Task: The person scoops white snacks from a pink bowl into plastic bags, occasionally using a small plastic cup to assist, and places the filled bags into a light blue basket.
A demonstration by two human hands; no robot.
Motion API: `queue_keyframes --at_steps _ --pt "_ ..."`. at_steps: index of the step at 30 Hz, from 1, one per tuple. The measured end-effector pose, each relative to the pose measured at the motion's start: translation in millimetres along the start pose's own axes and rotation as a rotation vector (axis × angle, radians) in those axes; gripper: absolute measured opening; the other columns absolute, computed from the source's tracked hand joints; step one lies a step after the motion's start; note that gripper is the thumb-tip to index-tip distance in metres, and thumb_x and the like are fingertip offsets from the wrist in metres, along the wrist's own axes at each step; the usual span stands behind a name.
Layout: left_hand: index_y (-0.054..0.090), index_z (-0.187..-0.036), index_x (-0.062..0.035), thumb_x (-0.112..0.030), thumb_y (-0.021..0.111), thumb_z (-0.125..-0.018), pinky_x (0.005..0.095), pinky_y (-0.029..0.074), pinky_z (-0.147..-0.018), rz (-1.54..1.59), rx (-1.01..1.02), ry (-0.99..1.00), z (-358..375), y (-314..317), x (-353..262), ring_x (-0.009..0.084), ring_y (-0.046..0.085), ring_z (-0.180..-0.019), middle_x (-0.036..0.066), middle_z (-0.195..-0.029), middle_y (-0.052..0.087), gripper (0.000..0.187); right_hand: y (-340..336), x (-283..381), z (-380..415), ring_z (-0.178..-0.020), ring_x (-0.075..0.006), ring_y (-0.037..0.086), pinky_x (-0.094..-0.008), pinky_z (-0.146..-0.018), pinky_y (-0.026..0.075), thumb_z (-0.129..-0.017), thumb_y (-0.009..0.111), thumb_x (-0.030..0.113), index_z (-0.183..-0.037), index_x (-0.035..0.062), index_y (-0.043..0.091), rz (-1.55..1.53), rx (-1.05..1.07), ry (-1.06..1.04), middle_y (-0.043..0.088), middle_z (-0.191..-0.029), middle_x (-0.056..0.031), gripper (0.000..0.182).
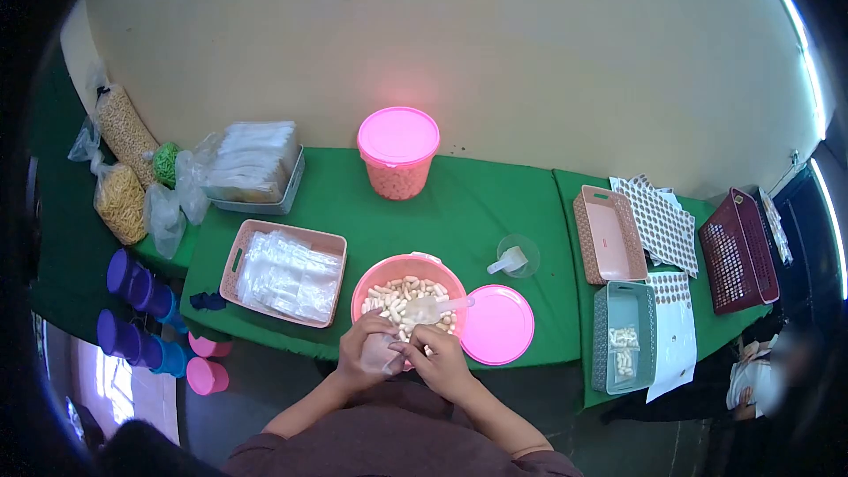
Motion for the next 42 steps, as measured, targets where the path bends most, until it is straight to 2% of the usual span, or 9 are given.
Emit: queue_keyframes --at_steps 7,13,16,17,21,26,30,36,42 --pt "0.061 -0.096 -0.0057 -0.019 0.084 -0.065 0.0351 0.053 -0.077 -0.081 -0.017 0.043 -11 -21 -12 0.0235 0.067 -0.08 0.008 -0.084 0.067 0.041 -12 8 -4 -0.069 -0.0124 0.053 -0.0284 -0.065 0.045 -0.076 0.077 0.011 -0.091 0.0018 0.053 -0.041 0.01 0.039 0.056 -0.076 -0.0034 0.03" --pt "0.051 -0.102 -0.0041 -0.03 0.082 -0.072 0.0395 0.054 -0.081 0.544 -0.266 -0.142 -8 -29 -8 0.0214 0.065 -0.085 0.01 -0.089 0.064 0.05 2 22 -6 -0.122 -0.0286 0.05 -0.0393 -0.097 0.043 -0.076 0.077 0.018 -0.136 0.0037 0.039 -0.06 0.034 -0.193 0.056 -0.123 -0.0157 0.072" --pt "0.042 -0.102 -0.0065 -0.035 0.074 -0.08 0.0447 0.053 -0.085 0.821 -0.343 -0.175 -12 -36 -5 0.0216 0.063 -0.082 0.009 -0.088 0.056 0.048 28 -16 3 -0.122 -0.0275 0.051 -0.0371 -0.096 0.044 -0.083 0.071 0.016 -0.132 0.003 0.043 0.005 0.256 -0.139 0.058 -0.121 -0.0145 0.058" --pt "0.042 -0.101 -0.0077 -0.036 0.072 -0.081 0.0451 0.053 -0.085 0.957 -0.423 -0.29 -9 -39 3 0.0205 0.062 -0.079 0.007 -0.084 0.054 0.045 34 -31 11 -0.108 -0.0199 0.058 -0.0308 -0.089 0.047 -0.088 0.065 0.011 -0.126 0.0018 0.047 -0.292 0.269 0.138 0.06 -0.11 -0.012 0.042" --pt "0.043 -0.098 -0.0118 -0.04 0.065 -0.085 0.0468 0.051 -0.089 1.158 -0.565 -0.467 6 -37 22 0.0163 0.058 -0.073 0.002 -0.079 0.051 0.038 38 -30 12 -0.077 -0.0079 0.054 -0.0213 -0.072 0.046 -0.093 0.058 0.01 -0.125 0.0019 0.045 -0.606 0.197 0.218 0.051 -0.086 -0.0032 0.036" --pt "0.046 -0.113 -0.0144 -0.043 0.059 -0.089 0.0418 0.047 -0.096 1.342 -0.673 -0.483 -1 -41 24 0.0106 0.054 -0.073 -0.001 -0.084 0.051 0.039 45 -28 6 -0.077 -0.0084 0.055 -0.0228 -0.068 0.045 -0.097 0.052 0.017 -0.137 0.0061 0.03 -1.105 0.299 0.426 0.056 -0.089 -0.0039 0.047" --pt "0.033 -0.134 -0.018 -0.043 0.067 -0.084 0.0423 0.044 -0.1 1.174 -0.703 -0.418 2 -67 33 0.0132 0.057 -0.08 0.0 -0.098 0.052 0.065 54 -13 11 -0.101 -0.018 0.06 -0.0328 -0.091 0.048 -0.097 0.052 0.014 -0.142 0.0088 0.022 -1.343 0.231 0.625 0.058 -0.116 -0.014 0.055" --pt "0.036 -0.133 -0.0209 -0.032 0.065 -0.087 0.0359 0.052 -0.078 1.03 -0.895 -0.393 24 -105 52 0.0146 0.06 -0.078 0.001 -0.097 0.052 0.055 53 -29 12 -0.092 -0.0159 0.06 -0.0299 -0.087 0.045 -0.09 0.044 -0.005 -0.147 0.0097 0.017 -0.673 0.377 0.279 0.06 -0.102 -0.0122 0.065" --pt "0.04 -0.119 -0.0104 -0.022 0.061 -0.089 0.0355 0.052 -0.076 0.524 -0.96 -0.259 17 -152 27 0.0183 0.061 -0.076 0.006 -0.094 0.053 0.039 -26 -49 -24 -0.119 -0.0324 0.045 -0.051 -0.103 0.029 -0.086 0.061 0.013 -0.128 0.0081 0.05 1.036 -0.054 -0.086 0.049 -0.127 -0.0143 0.044"
Point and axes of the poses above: each hand's wrist, its own z-axis away from the middle knuckle, its own y-axis out of the palm, x = y × z, the point moved 6 cm from there along -z, towards the middle knuckle
